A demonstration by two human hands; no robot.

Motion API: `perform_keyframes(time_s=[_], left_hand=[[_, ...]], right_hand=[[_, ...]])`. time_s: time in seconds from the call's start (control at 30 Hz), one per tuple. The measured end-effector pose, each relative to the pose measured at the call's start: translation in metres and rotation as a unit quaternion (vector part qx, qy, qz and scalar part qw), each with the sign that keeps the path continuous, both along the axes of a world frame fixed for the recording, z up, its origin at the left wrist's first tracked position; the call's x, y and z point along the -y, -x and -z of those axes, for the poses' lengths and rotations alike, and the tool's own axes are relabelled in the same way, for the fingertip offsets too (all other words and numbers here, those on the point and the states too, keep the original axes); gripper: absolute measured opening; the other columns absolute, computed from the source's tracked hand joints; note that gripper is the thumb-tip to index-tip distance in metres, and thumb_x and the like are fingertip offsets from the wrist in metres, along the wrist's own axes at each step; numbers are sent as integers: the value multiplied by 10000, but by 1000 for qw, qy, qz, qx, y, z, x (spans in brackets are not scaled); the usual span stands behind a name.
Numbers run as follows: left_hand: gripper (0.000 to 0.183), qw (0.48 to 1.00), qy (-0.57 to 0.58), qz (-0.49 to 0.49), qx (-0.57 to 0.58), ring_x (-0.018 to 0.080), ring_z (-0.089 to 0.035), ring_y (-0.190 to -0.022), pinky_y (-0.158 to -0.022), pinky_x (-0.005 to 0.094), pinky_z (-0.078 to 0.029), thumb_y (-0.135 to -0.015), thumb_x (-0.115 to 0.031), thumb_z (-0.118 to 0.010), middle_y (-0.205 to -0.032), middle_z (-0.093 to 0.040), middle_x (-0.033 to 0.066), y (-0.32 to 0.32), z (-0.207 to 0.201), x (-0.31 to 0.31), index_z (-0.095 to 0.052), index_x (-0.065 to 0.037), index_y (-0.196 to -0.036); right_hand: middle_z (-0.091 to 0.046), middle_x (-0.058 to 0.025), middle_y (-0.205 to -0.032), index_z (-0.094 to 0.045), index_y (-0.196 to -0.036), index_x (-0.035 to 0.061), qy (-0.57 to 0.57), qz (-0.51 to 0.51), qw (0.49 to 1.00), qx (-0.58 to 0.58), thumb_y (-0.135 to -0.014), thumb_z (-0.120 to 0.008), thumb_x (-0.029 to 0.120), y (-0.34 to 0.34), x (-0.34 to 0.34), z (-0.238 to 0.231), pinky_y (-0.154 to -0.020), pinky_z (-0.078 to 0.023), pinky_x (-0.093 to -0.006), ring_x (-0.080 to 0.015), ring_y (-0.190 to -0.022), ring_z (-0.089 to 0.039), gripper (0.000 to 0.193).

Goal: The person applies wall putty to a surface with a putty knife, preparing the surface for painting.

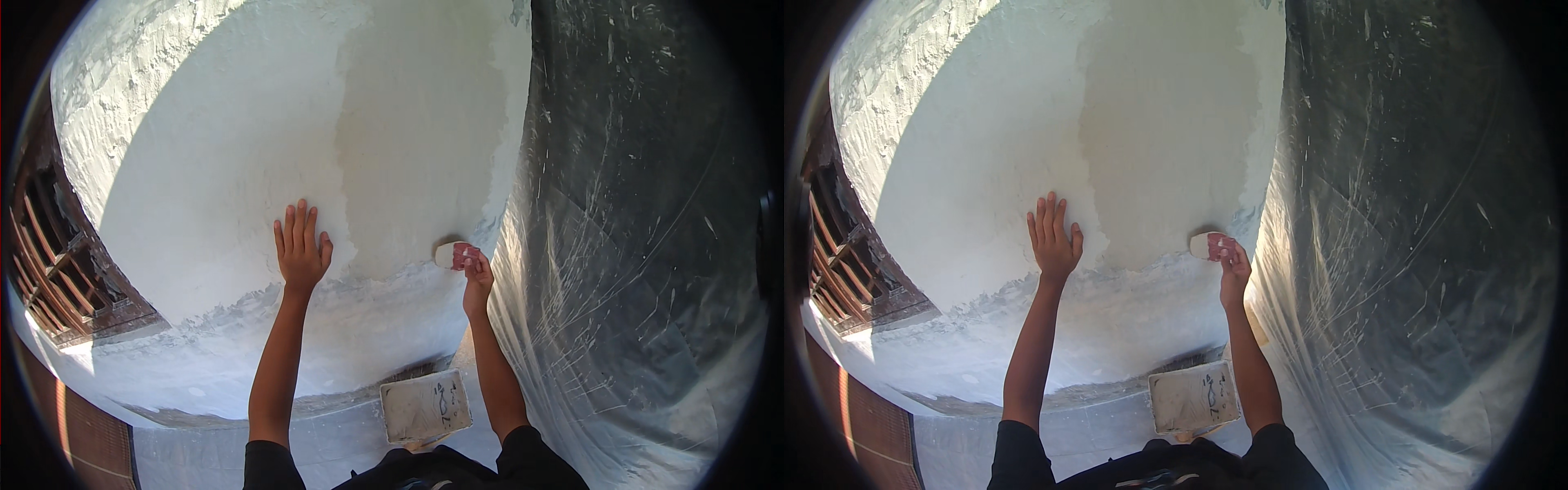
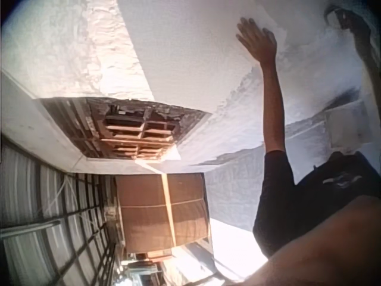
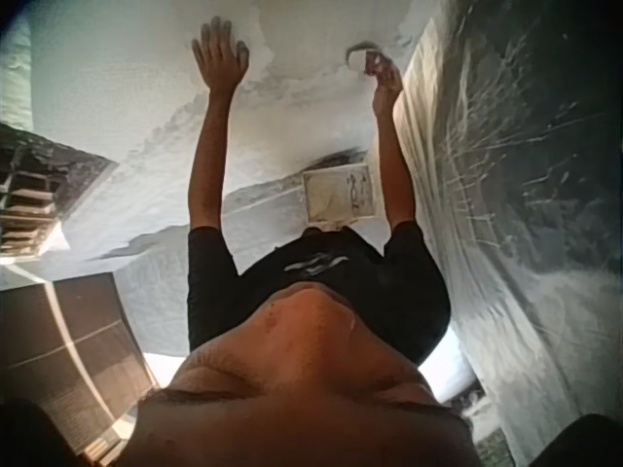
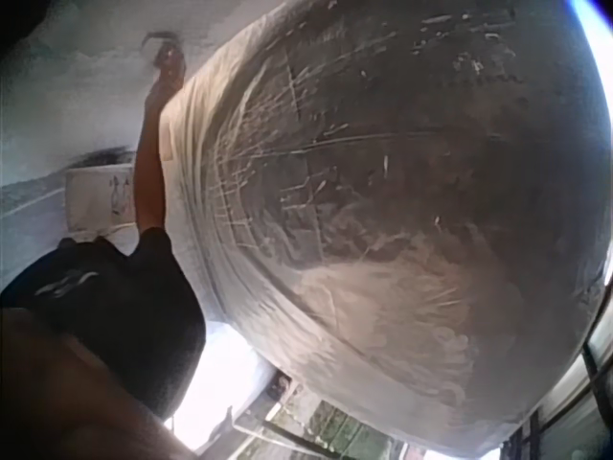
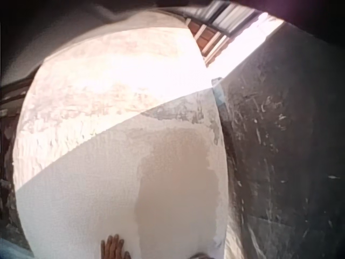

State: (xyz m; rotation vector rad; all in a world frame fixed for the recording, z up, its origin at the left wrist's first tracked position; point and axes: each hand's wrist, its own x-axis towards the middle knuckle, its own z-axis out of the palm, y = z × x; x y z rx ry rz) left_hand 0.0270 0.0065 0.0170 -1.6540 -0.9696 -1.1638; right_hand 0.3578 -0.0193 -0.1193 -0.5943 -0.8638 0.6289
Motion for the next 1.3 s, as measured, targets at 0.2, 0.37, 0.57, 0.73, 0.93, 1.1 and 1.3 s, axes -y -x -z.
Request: perform_keyframes(time_s=[0.2,0.37,0.57,0.73,0.93,1.1,1.3], left_hand=[[468,1000,2,3,1,313,-365,-1381,-1145,507,-227,-880,-172,-533,-1453,-441,137,3,0,0,-501,-24,-1323],[454,1000,0,-7,9,285,-394,-1368,-1142,477,-249,-875,-189,-534,-1434,-479,113,0,0,1,-538,-51,-1308],[469,1000,-2,-4,-2,307,-365,-1382,-1145,499,-230,-885,-188,-528,-1456,-439,133,3,0,0,-501,-29,-1325],[466,1000,3,3,-3,305,-366,-1382,-1146,499,-230,-891,-191,-522,-1454,-441,130,2,2,-1,-499,-35,-1330],[467,1000,-3,-4,0,305,-366,-1382,-1147,498,-230,-888,-184,-525,-1452,-443,127,1,1,0,-498,-37,-1331],[470,1000,4,5,3,302,-366,-1383,-1148,496,-229,-879,-172,-536,-1453,-443,125,1,1,1,-501,-36,-1327],[444,1000,-8,3,17,269,-392,-1371,-1148,466,-246,-869,-174,-533,-1434,-482,99,-2,0,2,-555,-60,-1297]], right_hand=[[-643,-47,-1060,-582,-1195,-16,126,55,976,169,-917,-631,40,18,-14,8,-840,-458,-236,-111,-963,-591,288],[-637,78,-1011,-577,-1194,86,25,118,989,-82,-960,-579,143,-24,-2,-5,-618,-315,-194,12,-758,-486,241],[-639,-53,-1098,-566,-1208,-12,58,-40,994,85,-929,-613,54,36,1,16,-873,-444,-242,-100,-985,-574,291],[-636,-25,-1108,-558,-1231,-10,34,39,999,17,-926,-631,84,22,-15,-2,-828,-438,-223,-84,-954,-571,327],[-627,-4,-1113,-557,-1233,39,49,145,981,-120,-952,-586,167,-17,3,-23,-712,-352,-222,-63,-876,-532,310],[-638,-28,-1087,-558,-1238,-8,30,-20,996,86,-921,-645,99,26,-6,-13,-840,-445,-245,-102,-975,-567,346],[-605,93,-1007,-577,-1185,198,73,126,968,-207,-918,-627,273,-13,-13,-20,-802,-297,-351,-47,-883,-490,282]])
